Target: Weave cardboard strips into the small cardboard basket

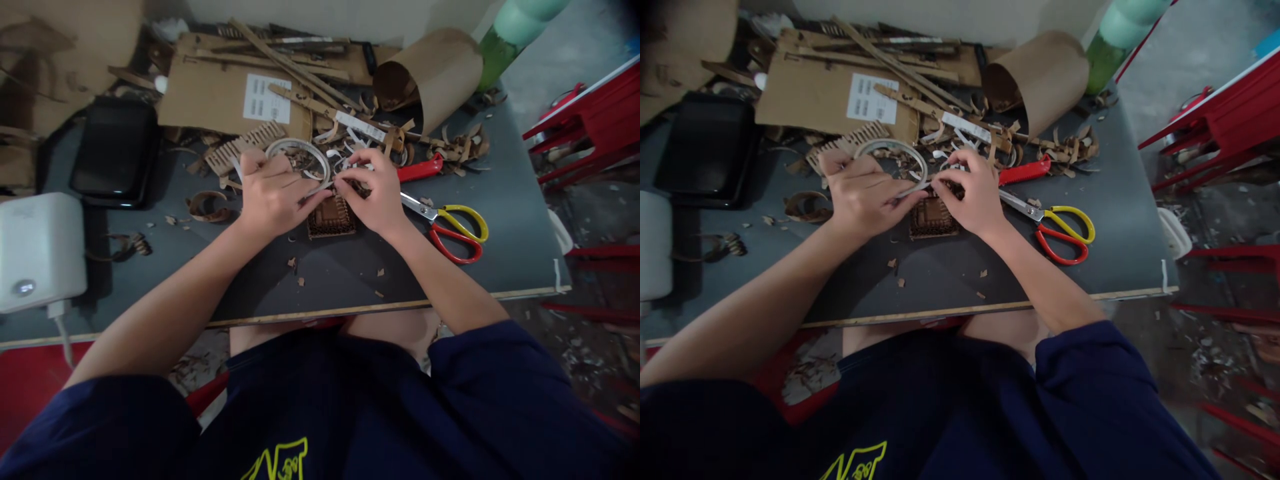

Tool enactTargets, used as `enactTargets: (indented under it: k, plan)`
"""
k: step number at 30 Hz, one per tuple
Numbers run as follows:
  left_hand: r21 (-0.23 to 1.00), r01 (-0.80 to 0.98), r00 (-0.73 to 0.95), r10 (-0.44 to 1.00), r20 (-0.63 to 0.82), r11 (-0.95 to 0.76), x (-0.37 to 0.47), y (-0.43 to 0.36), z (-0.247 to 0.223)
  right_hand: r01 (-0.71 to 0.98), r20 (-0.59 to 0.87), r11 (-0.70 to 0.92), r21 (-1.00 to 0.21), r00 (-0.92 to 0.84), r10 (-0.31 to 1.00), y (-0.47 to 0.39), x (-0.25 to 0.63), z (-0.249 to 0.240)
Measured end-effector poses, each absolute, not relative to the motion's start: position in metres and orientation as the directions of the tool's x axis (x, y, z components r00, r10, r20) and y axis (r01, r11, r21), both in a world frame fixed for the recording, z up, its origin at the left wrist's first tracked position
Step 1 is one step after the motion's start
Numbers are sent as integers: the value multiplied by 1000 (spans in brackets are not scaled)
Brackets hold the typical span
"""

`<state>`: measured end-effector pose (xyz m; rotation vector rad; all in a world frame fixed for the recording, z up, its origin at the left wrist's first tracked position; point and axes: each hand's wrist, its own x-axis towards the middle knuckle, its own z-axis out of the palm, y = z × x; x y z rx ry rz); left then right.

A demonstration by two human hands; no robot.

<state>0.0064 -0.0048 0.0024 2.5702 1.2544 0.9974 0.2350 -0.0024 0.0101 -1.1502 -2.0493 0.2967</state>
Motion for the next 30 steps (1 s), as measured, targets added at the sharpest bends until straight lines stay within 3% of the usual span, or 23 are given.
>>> enactTargets:
  k: [3, 8, 14, 23, 30]
  plan:
    - [371, 705, 395, 769, 502, -604, 6, -3, -1, 602, 547, 576, -553, -259, 796, -1, 238, 15]
    - [414, 710, 374, 803, 464, -570, 9, -5, -1, 635, 568, 634, -442, -349, 746, -7, 236, 24]
    - [322, 742, 369, 758, 538, -589, 16, -12, 0, 671, 649, 653, -351, -328, 687, -16, 231, 26]
    - [262, 772, 395, 760, 516, -579, 16, -16, 5, 650, 517, 623, -436, -386, 764, -15, 228, 25]
    - [160, 762, 462, 700, 545, -628, 3, -21, 0, 557, 472, 594, -581, -364, 803, 2, 231, 14]
